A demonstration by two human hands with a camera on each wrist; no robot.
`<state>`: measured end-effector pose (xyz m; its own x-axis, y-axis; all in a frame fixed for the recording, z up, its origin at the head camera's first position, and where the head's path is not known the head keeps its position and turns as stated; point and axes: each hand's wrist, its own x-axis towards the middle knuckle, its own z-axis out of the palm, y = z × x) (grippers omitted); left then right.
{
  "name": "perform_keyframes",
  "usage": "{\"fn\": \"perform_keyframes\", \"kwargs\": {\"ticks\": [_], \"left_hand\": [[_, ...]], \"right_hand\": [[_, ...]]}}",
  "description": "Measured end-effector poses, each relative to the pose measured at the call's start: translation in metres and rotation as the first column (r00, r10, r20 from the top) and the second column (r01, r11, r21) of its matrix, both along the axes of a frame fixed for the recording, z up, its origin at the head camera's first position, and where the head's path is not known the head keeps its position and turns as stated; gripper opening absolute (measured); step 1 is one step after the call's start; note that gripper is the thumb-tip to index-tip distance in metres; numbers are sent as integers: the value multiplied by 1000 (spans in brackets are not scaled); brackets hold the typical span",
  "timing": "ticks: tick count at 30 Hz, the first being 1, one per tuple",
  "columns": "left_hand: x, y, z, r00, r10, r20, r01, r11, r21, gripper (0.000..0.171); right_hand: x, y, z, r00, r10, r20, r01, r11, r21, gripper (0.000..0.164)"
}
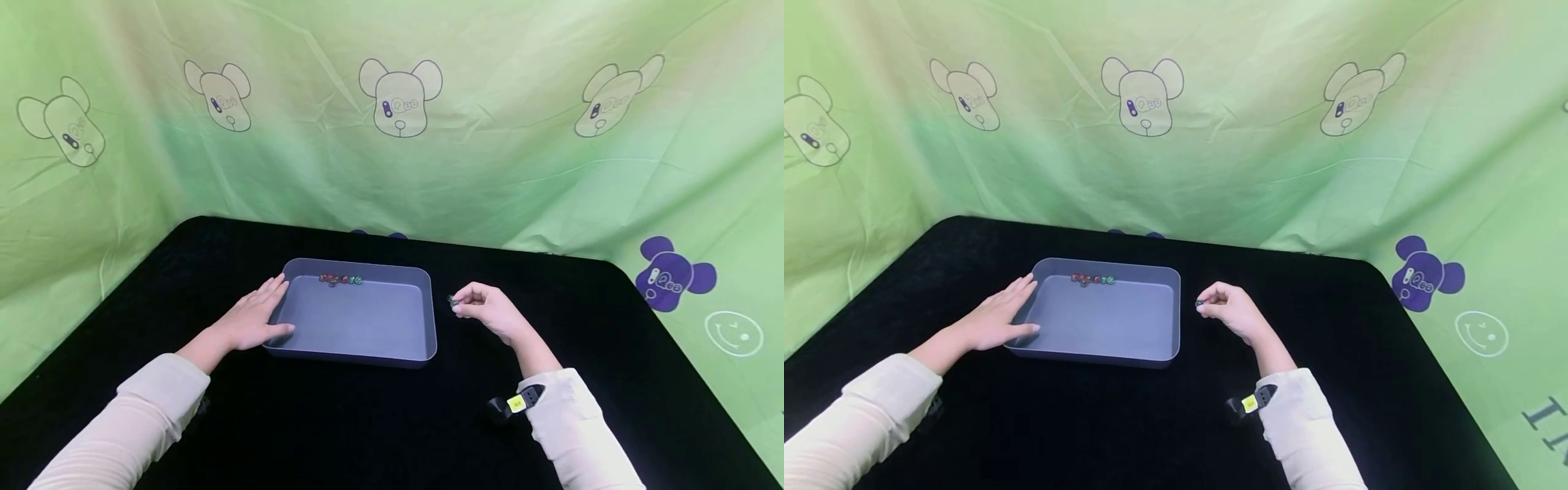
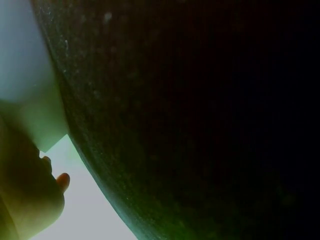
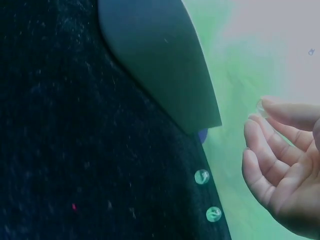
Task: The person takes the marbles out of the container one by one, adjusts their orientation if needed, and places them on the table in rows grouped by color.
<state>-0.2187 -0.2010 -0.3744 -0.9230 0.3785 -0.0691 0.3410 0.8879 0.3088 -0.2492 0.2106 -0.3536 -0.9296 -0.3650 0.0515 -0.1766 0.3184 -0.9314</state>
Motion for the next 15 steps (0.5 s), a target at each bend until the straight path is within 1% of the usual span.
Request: {"fn": "perform_keyframes", "kwargs": {"ticks": [15], "left_hand": [[0,-1,0,1000,4,-4,-4,1000,0,82]], "right_hand": [[-1,21,-5,1000,-28,-15,28,1000,10,23]]}}
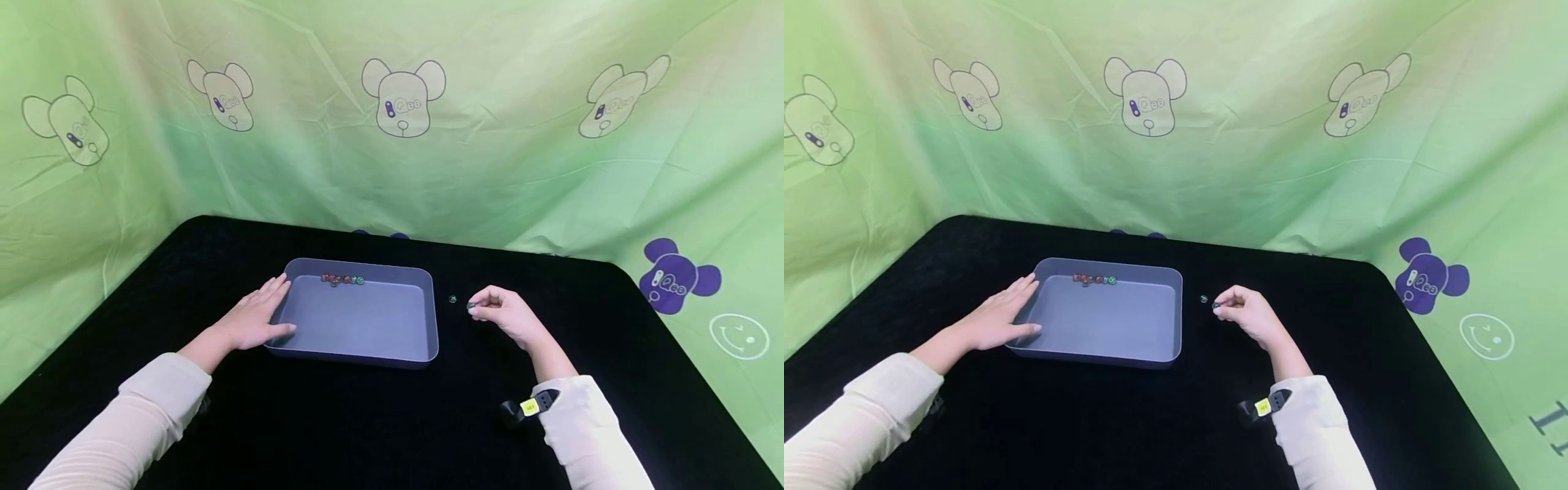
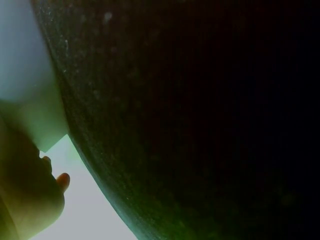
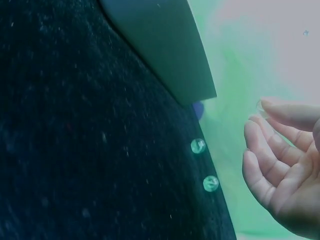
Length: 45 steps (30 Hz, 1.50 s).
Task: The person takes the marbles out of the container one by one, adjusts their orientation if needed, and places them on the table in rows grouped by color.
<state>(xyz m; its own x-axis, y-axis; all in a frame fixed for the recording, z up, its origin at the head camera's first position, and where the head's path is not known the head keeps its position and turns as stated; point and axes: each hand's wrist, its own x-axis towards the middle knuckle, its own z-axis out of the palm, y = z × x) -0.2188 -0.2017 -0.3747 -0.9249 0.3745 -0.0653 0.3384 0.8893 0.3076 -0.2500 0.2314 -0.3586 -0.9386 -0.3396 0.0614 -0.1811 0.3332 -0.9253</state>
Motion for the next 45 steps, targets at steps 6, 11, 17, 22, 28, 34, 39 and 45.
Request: {"fn": "perform_keyframes", "kwargs": {"ticks": [6,11,17,22,28,34,39,45], "left_hand": [[2,-1,2,1000,-4,-21,4,1000,3,81],[2,-1,1,1000,-6,-20,6,1000,8,81],[2,-2,-2,1000,-6,-20,6,1000,13,81],[2,-2,-4,1000,-5,-18,6,1000,13,81],[2,-1,-3,1000,-7,-21,7,1000,10,81],[2,-1,-3,1000,-7,-15,7,1000,7,81],[1,-1,-3,1000,-9,-21,9,1000,1,81],[0,-1,-3,1000,-12,-22,12,1000,0,81]], "right_hand": [[-2,7,-4,1000,-7,16,8,1000,-20,23],[-3,14,-7,999,-33,15,33,999,-12,24],[-2,24,-9,998,-54,11,54,999,-2,27],[-2,30,-11,997,-70,24,70,998,2,27],[-4,36,-12,995,-91,28,91,996,15,24],[-7,44,-13,993,-114,32,112,993,47,24],[-9,49,-14,989,-141,45,137,987,82,26],[-14,50,-15,987,-157,32,151,979,139,27]]}}
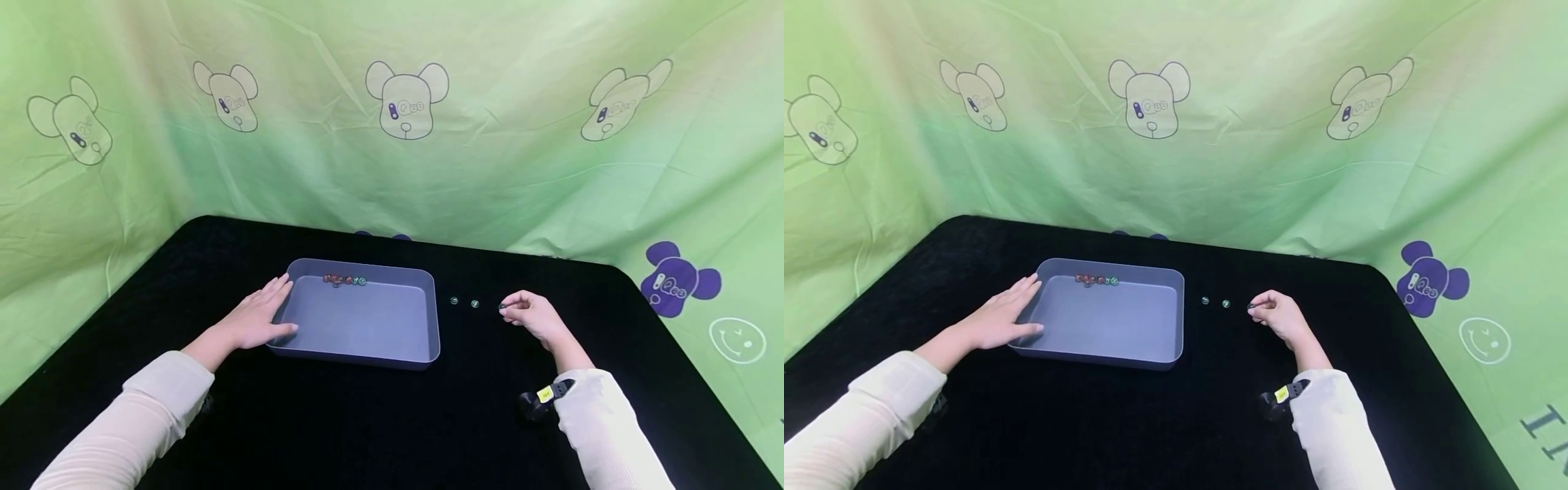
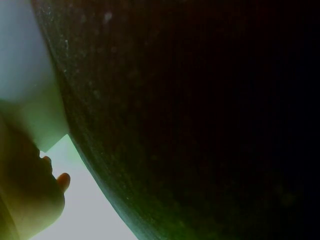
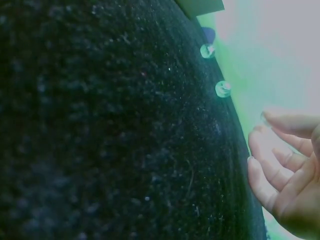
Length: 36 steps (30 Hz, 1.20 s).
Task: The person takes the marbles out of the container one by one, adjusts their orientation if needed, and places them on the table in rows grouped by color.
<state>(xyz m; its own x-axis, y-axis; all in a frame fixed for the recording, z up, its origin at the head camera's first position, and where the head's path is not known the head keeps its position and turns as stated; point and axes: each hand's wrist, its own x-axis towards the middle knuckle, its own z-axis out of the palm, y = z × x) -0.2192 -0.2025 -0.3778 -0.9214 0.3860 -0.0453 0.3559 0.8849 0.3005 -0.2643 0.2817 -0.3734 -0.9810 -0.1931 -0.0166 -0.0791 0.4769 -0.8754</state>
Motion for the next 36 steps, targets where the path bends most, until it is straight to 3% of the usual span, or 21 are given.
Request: {"fn": "perform_keyframes", "kwargs": {"ticks": [13,25,36], "left_hand": [[0,0,1,1000,-1,3,1,1000,0,81],[-1,-1,3,1000,0,-4,0,1000,-5,81],[-4,-1,1,1000,-5,4,5,1000,10,81]], "right_hand": [[-10,-2,-6,1000,-4,21,3,1000,31,25],[-18,-9,-9,999,-14,-30,18,988,153,21],[-22,-10,-10,1000,-23,-14,25,986,164,21]]}}
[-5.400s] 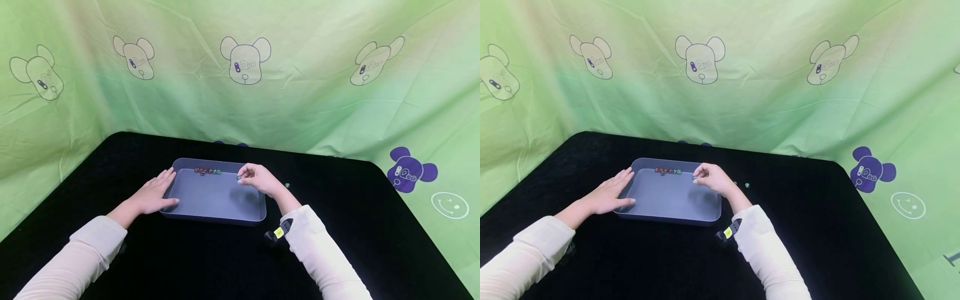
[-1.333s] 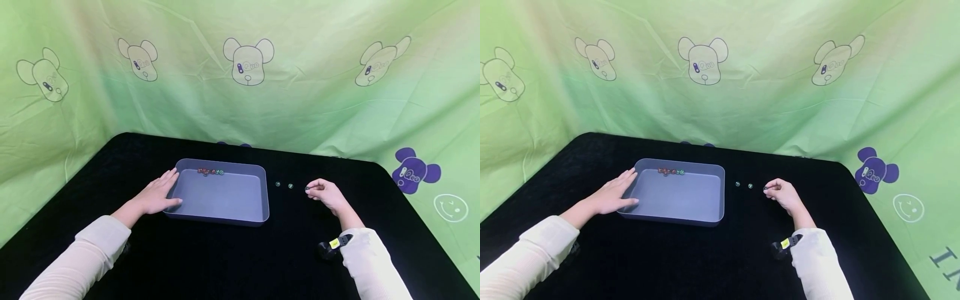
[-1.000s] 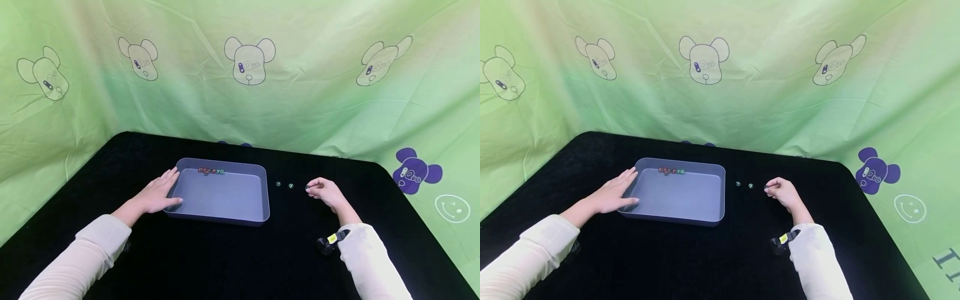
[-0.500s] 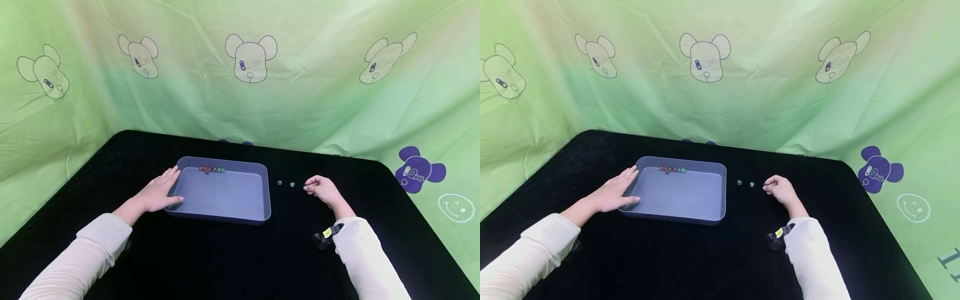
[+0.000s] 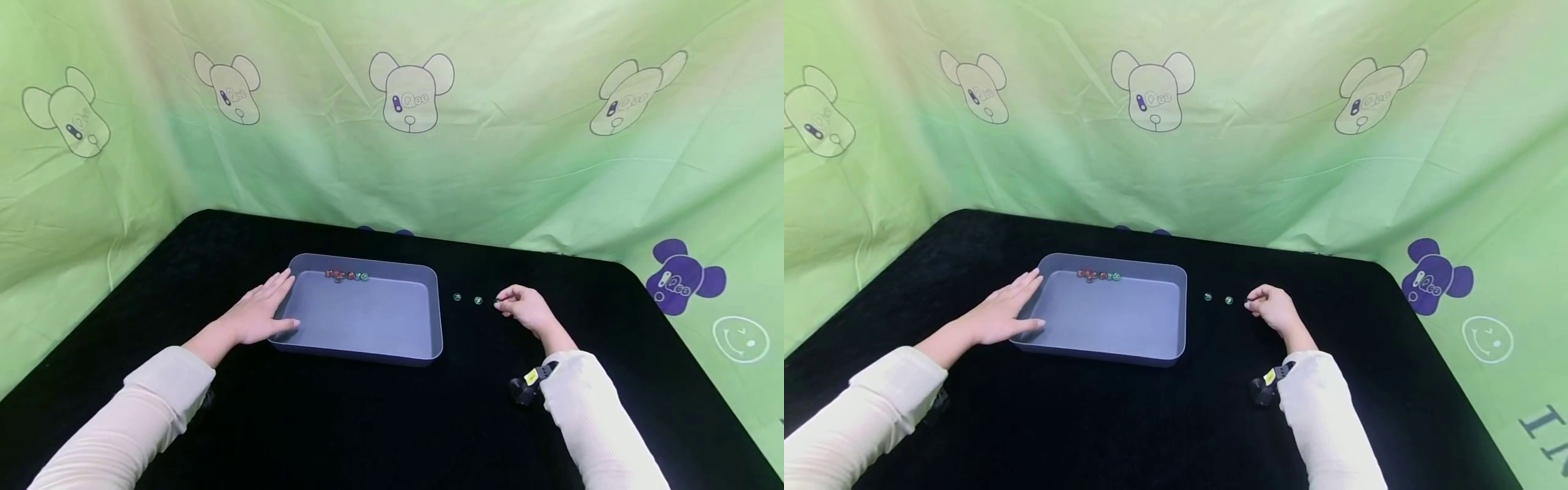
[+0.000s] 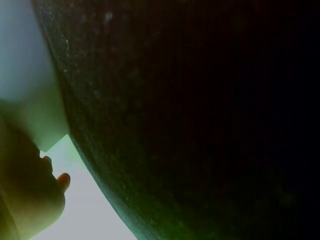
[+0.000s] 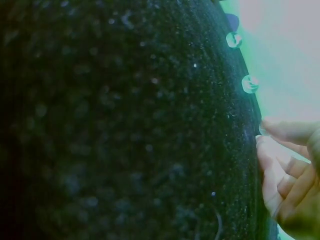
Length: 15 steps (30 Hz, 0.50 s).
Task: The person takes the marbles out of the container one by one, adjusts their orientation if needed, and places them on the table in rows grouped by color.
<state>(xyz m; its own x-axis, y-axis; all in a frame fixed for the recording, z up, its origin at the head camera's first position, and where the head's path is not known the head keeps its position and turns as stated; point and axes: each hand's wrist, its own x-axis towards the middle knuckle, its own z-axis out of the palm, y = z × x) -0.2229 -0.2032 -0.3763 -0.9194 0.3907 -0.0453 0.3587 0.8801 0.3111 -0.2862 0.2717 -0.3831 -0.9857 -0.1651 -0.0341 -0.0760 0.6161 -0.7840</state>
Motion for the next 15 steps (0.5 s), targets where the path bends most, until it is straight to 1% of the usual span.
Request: {"fn": "perform_keyframes", "kwargs": {"ticks": [5,10,15], "left_hand": [[-1,0,-1,1000,-2,-6,2,1000,-3,81],[-1,-1,-1,1000,0,2,0,1000,-1,82],[-1,0,-1,1000,6,8,-6,1000,0,82]], "right_hand": [[0,-1,0,1000,6,-11,-6,1000,4,22],[-2,-2,-2,999,7,-38,-5,999,32,20],[-3,-2,-4,999,10,-46,-9,999,36,18]]}}
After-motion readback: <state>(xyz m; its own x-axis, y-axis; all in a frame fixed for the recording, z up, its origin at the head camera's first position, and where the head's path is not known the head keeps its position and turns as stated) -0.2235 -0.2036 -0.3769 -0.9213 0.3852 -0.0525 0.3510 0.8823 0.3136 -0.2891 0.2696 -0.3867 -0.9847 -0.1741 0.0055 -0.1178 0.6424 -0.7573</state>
